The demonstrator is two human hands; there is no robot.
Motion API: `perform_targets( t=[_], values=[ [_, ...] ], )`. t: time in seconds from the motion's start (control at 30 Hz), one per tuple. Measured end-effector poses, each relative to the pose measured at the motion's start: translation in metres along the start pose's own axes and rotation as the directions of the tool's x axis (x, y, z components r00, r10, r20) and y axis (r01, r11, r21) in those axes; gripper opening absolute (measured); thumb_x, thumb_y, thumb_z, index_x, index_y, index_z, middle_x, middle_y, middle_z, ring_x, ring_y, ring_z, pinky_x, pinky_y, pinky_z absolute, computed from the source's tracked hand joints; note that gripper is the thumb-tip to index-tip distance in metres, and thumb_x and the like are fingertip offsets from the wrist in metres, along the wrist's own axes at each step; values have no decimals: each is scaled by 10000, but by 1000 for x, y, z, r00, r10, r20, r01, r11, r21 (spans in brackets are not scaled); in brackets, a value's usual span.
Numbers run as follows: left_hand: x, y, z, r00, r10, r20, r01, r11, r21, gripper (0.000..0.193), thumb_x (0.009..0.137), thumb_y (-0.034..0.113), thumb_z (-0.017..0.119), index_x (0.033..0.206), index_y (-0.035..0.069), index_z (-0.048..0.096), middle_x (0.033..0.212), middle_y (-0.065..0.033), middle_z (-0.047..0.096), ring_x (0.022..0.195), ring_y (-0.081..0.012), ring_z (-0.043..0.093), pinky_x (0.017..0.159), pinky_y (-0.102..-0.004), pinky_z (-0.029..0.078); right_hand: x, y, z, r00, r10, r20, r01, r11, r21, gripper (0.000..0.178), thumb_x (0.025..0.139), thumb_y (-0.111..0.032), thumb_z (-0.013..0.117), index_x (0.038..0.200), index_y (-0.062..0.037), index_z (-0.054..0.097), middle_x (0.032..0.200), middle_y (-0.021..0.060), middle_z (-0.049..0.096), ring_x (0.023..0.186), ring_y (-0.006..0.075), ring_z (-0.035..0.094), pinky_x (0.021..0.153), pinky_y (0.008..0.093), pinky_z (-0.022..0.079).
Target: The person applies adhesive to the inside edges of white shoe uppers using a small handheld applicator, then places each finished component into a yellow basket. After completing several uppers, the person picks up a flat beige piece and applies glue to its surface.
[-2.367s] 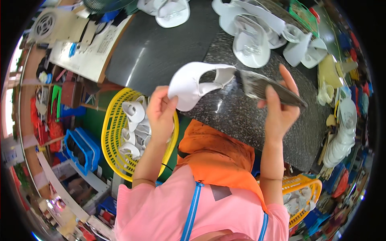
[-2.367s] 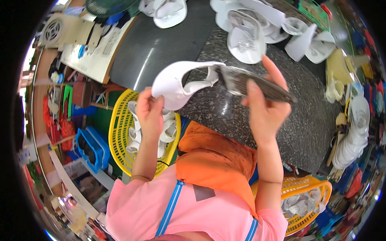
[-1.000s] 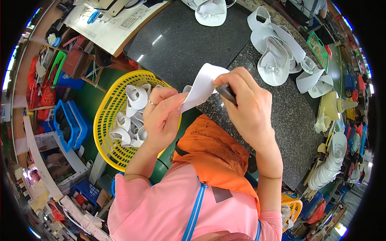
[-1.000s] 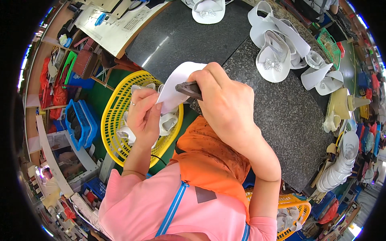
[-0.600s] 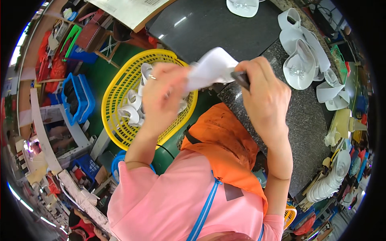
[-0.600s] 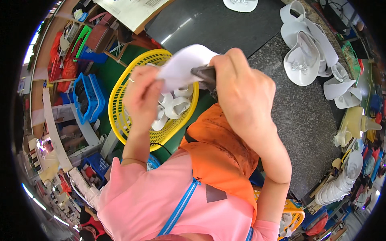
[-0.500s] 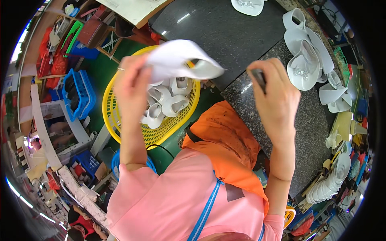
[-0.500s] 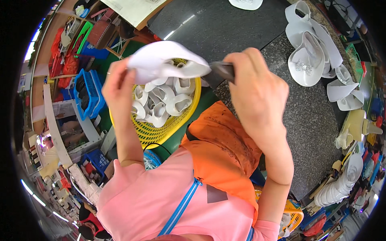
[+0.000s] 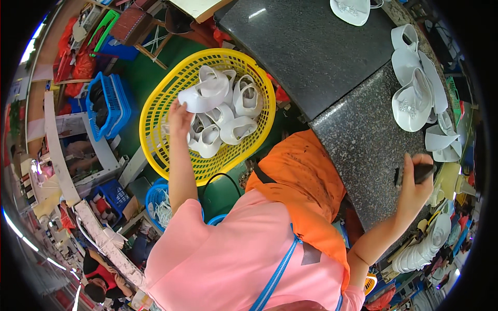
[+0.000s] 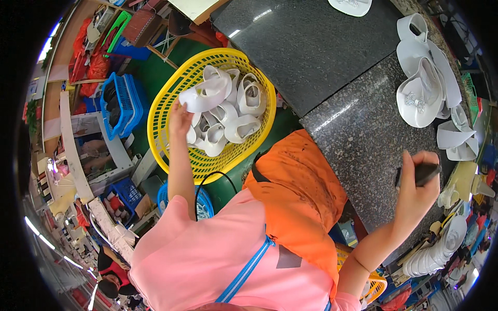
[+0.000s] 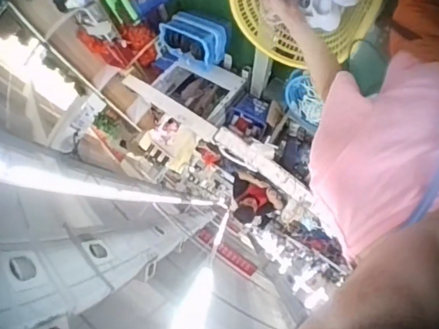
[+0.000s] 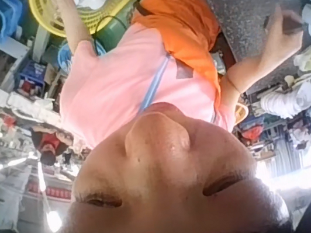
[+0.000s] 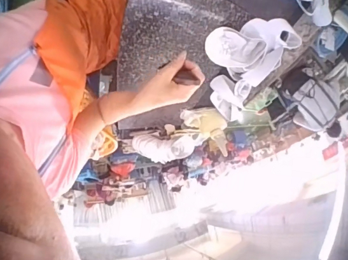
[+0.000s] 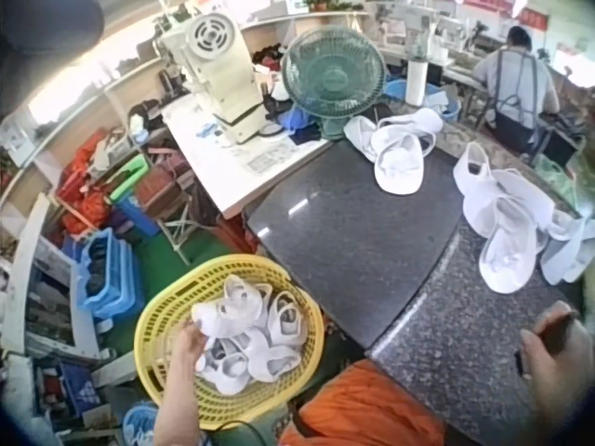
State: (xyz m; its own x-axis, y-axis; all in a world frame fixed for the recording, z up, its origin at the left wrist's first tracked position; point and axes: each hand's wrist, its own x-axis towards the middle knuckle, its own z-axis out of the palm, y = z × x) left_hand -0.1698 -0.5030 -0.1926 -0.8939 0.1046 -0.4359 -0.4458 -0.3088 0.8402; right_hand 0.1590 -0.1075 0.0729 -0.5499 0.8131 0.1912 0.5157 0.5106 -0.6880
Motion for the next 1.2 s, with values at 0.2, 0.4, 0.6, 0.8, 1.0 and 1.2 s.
perform_targets(
  t=[0.2, 0.4, 0.6, 0.8, 1.0, 1.2],
  values=[
    [25, -140, -29, 968, -242, -72, 219, 947, -237, 334, 835, -58, 462, 1147, 58, 437, 1181, -129, 527, 1086, -320, 534, 908, -535, 454, -17, 15, -7, 998, 53, 22, -53, 998, -18, 151, 821, -70, 640, 764, -37, 504, 673, -43, 421, 615, 46, 364, 546, 197, 300],
    [52, -226, -43, 811, -513, -279, 417, 843, -339, 273, 857, -2, 466, 1128, 28, 450, 1167, -169, 517, 1069, -372, 528, 880, -563, 452, -31, 22, -13, 990, 143, 20, -142, 989, -39, 159, 827, -78, 638, 759, -34, 501, 673, -42, 419, 634, 51, 363, 572, 196, 307],
    [58, -203, -46, 704, -607, -368, 438, 779, -448, 206, 906, 52, 451, 1098, -21, 473, 1086, -185, 564, 993, -338, 578, 848, -473, 507, -36, 27, -20, 986, 168, -12, -168, 985, -35, 157, 825, -76, 640, 757, -38, 504, 673, -42, 420, 637, 49, 365, 574, 194, 307],
    [56, -167, -34, 664, -656, -359, 324, 685, -652, 192, 910, 32, 419, 1053, -59, 509, 1023, -187, 610, 946, -317, 613, 875, -441, 512, -36, 32, -18, 977, 213, -2, -213, 977, -19, 154, 821, -67, 636, 753, -41, 501, 672, -42, 421, 634, 46, 368, 567, 194, 305],
    [35, -222, 11, 624, -738, -254, 522, 637, -568, 239, 871, 10, 472, 1090, -82, 493, 1076, -250, 576, 1026, -400, 558, 902, -503, 481, -41, 34, -22, 980, 200, -10, -200, 980, -20, 150, 827, -80, 631, 764, -40, 501, 684, -38, 425, 641, 46, 374, 571, 197, 310],
    [37, -226, -26, 814, -430, -390, 550, 356, 756, 159, 790, 150, 623, 892, 28, 626, 696, -172, 617, 598, -307, 631, 567, -434, 552, -47, 38, -33, 960, 277, -38, -276, 961, 37, 140, 819, -68, 638, 767, -44, 510, 704, -36, 443, 664, 44, 395, 593, 193, 329]
  ],
)
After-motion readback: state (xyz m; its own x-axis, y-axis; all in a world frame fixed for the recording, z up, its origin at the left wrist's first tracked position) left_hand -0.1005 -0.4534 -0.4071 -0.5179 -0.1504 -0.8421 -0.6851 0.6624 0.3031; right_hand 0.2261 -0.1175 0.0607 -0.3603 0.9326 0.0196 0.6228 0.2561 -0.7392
